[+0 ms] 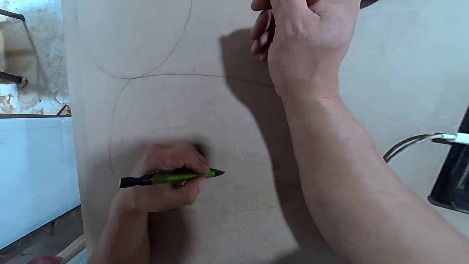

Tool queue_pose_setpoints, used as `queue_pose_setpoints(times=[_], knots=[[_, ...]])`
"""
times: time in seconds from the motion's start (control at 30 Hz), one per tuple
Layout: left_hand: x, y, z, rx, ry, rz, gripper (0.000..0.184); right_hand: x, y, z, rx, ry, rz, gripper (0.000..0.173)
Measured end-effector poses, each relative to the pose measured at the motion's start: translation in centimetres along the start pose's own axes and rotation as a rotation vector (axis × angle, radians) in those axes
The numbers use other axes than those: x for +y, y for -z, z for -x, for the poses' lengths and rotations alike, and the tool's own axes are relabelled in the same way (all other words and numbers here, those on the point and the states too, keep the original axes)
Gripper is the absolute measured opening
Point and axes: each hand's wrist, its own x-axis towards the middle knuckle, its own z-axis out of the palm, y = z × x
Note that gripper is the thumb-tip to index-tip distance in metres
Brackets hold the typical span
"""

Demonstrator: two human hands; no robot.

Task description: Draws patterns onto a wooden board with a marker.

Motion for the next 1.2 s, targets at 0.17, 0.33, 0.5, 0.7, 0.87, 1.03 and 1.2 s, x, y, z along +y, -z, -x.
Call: queue_pose_setpoints(times=[0.17, 0.33, 0.5, 0.7, 0.87, 1.03, 1.2], knots=[[0.0, -0.1, 0.0, -0.056, -0.014, -0.032, 0.005, 0.0, -0.1, 0.0, 0.012, 0.021, 0.031, 0.031], [0.1, -0.1, -0.1, -0.038, -0.009, -0.043, 0.006, 0.1, -0.1, 0.0, 0.013, 0.046, 0.03, 0.032], [0.0, 0.0, 0.0, -0.065, 0.0, -0.024, 0.006, 0.3, -0.3, 0.0, 0.032, 0.059, 0.015, 0.034], [0.0, -0.9, -0.4, 0.087, 0.008, -0.029, 0.014, 0.3, -0.2, 0.0, 0.037, 0.041, 0.058, 0.036], [0.1, -0.5, -0.3, 0.008, -0.009, -0.021, 0.01, 0.4, -0.2, 0.1, 0.04, 0.057, 0.061, 0.035], [0.2, -1.0, -0.5, 0.085, 0.01, -0.059, 0.011, 0.4, -0.2, 0.1, 0.03, 0.05, 0.054, 0.036], [0.1, -1.8, -0.5, 0.248, 0.008, -0.039, 0.014, 0.2, -0.1, 0.1, 0.021, 0.045, 0.063, 0.036]])
